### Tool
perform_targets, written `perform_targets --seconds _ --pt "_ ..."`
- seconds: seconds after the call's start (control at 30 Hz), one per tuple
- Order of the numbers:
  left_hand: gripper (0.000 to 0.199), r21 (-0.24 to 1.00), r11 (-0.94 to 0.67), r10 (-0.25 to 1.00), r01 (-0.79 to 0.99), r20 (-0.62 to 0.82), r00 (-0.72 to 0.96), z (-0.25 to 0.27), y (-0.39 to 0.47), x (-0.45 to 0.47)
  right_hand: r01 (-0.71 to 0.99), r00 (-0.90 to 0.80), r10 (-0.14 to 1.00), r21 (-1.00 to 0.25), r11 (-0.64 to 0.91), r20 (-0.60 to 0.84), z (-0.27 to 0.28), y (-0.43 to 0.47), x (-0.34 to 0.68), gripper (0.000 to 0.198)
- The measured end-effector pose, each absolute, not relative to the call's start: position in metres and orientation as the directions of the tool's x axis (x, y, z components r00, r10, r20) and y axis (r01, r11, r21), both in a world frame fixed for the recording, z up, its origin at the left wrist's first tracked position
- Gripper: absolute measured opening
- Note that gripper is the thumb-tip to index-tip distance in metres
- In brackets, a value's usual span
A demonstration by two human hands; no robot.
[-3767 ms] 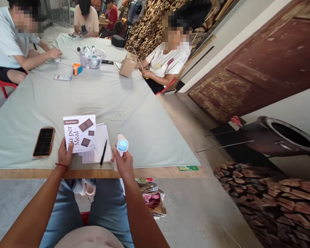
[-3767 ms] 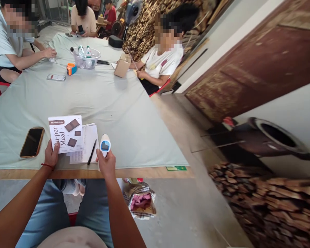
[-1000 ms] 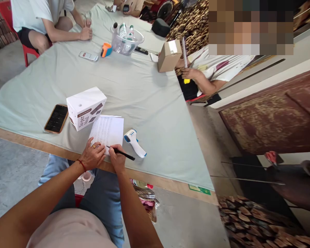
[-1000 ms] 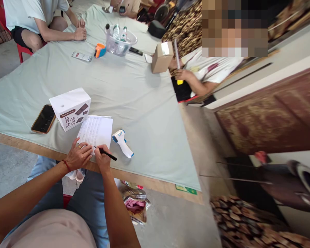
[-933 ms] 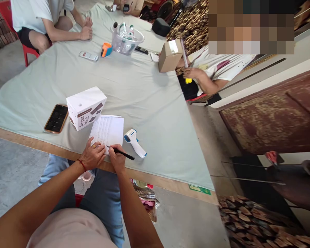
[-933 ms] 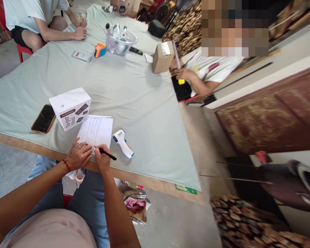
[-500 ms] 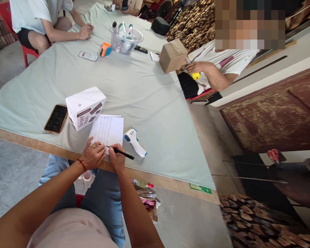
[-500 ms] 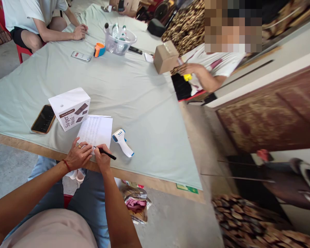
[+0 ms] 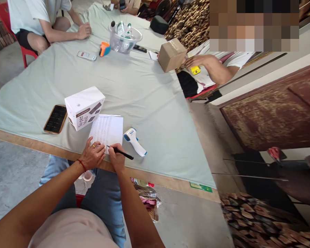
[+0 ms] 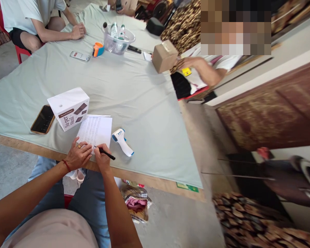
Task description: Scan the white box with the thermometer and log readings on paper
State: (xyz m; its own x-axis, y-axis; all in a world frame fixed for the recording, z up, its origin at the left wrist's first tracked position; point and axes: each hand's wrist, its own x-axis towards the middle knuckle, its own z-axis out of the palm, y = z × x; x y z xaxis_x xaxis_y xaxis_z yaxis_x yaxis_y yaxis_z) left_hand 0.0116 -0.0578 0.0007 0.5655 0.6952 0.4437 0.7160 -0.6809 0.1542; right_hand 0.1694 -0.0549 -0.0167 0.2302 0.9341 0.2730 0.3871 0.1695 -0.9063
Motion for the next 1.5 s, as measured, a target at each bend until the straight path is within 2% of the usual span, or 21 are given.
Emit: perform_targets --seconds 0.23,0.43,0.6,0.8,1.5 --pt "0.022 0.159 -0.675 0.708 0.720 0.413 0.573 0.0015 -0.0578 0.0111 0.374 0.223 0.940 -0.913 0.160 0.257 -0.0163 -0.0548 0.1695 0.013" --pt "0.021 0.186 -0.674 0.715 0.715 0.409 0.567 0.0012 -0.0579 0.0115 0.372 0.290 0.922 -0.918 0.139 0.257 -0.0169 -0.0546 0.1680 0.013" --pt "0.021 0.188 -0.670 0.722 0.718 0.394 0.570 0.0027 -0.0581 0.0115 0.389 0.257 0.928 -0.908 0.157 0.270 -0.0169 -0.0547 0.1678 0.013" --pt "0.021 0.186 -0.674 0.717 0.715 0.397 0.573 0.0021 -0.0578 0.0112 0.374 0.331 0.909 -0.919 0.122 0.255 -0.0166 -0.0556 0.1686 0.014" --pt "0.020 0.187 -0.677 0.714 0.711 0.399 0.575 0.0009 -0.0569 0.0113 0.389 0.294 0.916 -0.909 0.146 0.273 -0.0196 -0.0540 0.1683 0.014"
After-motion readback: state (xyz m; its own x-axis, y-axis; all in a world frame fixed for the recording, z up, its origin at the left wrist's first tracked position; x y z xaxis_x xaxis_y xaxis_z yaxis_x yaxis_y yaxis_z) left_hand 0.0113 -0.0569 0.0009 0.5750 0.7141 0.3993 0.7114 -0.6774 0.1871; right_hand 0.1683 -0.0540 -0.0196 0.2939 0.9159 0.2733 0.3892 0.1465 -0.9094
